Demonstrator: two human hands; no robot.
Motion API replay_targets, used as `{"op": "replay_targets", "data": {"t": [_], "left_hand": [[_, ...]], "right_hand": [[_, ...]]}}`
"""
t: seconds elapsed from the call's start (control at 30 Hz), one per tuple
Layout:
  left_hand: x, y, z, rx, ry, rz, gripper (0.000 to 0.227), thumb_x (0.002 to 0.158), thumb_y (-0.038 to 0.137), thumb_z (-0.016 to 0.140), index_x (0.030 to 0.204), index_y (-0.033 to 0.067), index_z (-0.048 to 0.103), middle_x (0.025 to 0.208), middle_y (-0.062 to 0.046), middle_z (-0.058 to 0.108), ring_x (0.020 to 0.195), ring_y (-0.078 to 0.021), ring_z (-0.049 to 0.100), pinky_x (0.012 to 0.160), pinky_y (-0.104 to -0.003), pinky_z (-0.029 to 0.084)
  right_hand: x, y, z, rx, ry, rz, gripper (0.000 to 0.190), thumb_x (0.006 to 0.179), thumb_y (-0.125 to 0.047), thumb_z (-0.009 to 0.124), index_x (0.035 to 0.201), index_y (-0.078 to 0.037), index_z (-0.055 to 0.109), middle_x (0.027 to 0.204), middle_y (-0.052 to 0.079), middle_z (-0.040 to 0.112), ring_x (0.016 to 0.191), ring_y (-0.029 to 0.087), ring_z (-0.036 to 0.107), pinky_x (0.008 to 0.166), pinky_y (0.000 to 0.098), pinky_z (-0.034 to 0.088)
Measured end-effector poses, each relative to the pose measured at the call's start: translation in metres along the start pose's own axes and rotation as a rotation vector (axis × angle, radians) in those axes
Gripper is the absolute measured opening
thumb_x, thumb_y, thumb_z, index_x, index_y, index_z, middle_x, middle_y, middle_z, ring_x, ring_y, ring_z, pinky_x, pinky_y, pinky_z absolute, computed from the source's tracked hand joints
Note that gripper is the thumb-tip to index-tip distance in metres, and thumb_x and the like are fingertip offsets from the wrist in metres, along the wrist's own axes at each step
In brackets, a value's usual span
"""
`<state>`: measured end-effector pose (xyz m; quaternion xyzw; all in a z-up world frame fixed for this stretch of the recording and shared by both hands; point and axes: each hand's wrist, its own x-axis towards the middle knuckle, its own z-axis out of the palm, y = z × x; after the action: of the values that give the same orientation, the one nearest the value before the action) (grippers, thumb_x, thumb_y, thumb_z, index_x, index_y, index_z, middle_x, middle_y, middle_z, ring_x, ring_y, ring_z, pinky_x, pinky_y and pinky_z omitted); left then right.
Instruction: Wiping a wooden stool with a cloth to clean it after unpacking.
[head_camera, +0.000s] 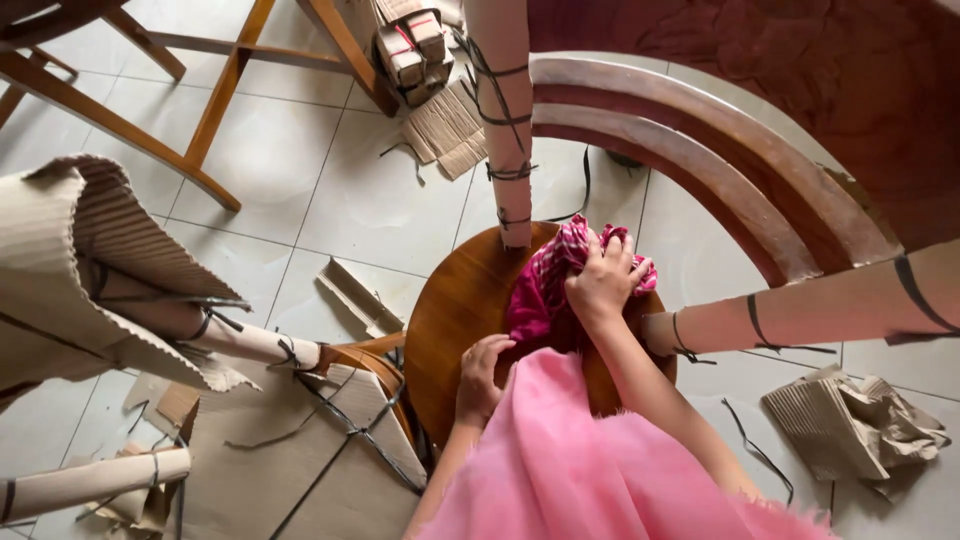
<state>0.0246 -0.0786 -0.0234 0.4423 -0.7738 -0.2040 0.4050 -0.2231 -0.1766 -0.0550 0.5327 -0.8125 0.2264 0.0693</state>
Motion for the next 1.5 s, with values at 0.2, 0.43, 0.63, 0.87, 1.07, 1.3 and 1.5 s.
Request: {"op": "replay_targets", "data": {"t": [0.2,0.43,0.63,0.87,1.07,1.3,1.5], "left_hand": [[0.001,-0.002,0.001,-0.005,0.007,-0.04,0.029,0.09,0.02,0.068,0.118,0.0152,0.067,0.117,-0.002,0.069,0.113,-0.0205,0.067,0.101,-0.038,0.048],[0.005,0.005,-0.003,-0.01,-0.014,-0.075,0.024,0.087,0.017,0.069,0.111,0.0164,0.069,0.113,0.0,0.071,0.109,-0.0182,0.069,0.1,-0.036,0.049],[0.006,0.004,-0.001,0.031,-0.006,-0.064,0.025,0.085,0.016,0.068,0.11,0.0193,0.07,0.112,0.003,0.07,0.108,-0.0169,0.069,0.099,-0.036,0.049],[0.008,0.017,-0.009,0.028,-0.003,-0.068,0.023,0.086,0.013,0.065,0.108,0.0167,0.069,0.111,-0.001,0.07,0.108,-0.0205,0.069,0.099,-0.038,0.049],[-0.001,0.014,-0.004,0.053,0.033,-0.054,0.026,0.081,0.01,0.065,0.106,0.0182,0.069,0.11,0.001,0.072,0.108,-0.0191,0.07,0.101,-0.037,0.049],[-0.008,0.012,0.003,0.124,-0.01,-0.02,0.028,0.078,0.008,0.065,0.104,0.0187,0.069,0.116,0.0,0.071,0.113,-0.0198,0.067,0.106,-0.038,0.048],[-0.006,0.013,0.003,0.134,-0.004,-0.038,0.022,0.078,0.009,0.065,0.096,0.0212,0.069,0.111,0.003,0.07,0.113,-0.0175,0.068,0.105,-0.037,0.049]], "right_hand": [[0.041,-0.003,0.041,-0.003,0.036,0.019,0.065,0.069,-0.039,0.072,0.131,-0.02,0.068,0.128,0.011,0.061,0.128,0.036,0.055,0.106,0.0751,0.031],[-0.044,0.012,-0.02,-0.037,0.12,-0.268,0.07,0.063,-0.032,0.07,0.132,-0.016,0.069,0.127,0.014,0.062,0.124,0.038,0.06,0.107,0.065,0.041],[-0.106,0.027,-0.054,0.012,-0.074,-0.351,0.098,0.041,-0.03,0.08,0.137,-0.019,0.064,0.132,0.013,0.06,0.133,0.037,0.054,0.117,0.0631,0.035],[-0.003,-0.024,-0.009,0.059,0.07,-0.281,0.078,0.053,-0.025,0.074,0.13,-0.019,0.07,0.13,0.013,0.063,0.13,0.037,0.055,0.108,0.0683,0.035],[0.034,-0.015,-0.007,0.102,-0.374,-0.197,0.069,0.065,-0.024,0.07,0.132,-0.038,0.065,0.144,-0.005,0.055,0.145,0.026,0.039,0.116,0.069,0.026],[-0.038,-0.017,-0.115,0.004,-0.657,-0.235,0.077,0.07,-0.049,0.069,0.141,-0.023,0.055,0.152,0.008,0.046,0.149,0.035,0.029,0.116,0.0744,0.015],[-0.015,-0.036,-0.112,0.092,-0.763,-0.043,0.084,0.098,-0.073,0.039,0.156,-0.012,0.039,0.163,0.014,0.033,0.159,0.035,0.006,0.121,0.072,-0.006]]}}
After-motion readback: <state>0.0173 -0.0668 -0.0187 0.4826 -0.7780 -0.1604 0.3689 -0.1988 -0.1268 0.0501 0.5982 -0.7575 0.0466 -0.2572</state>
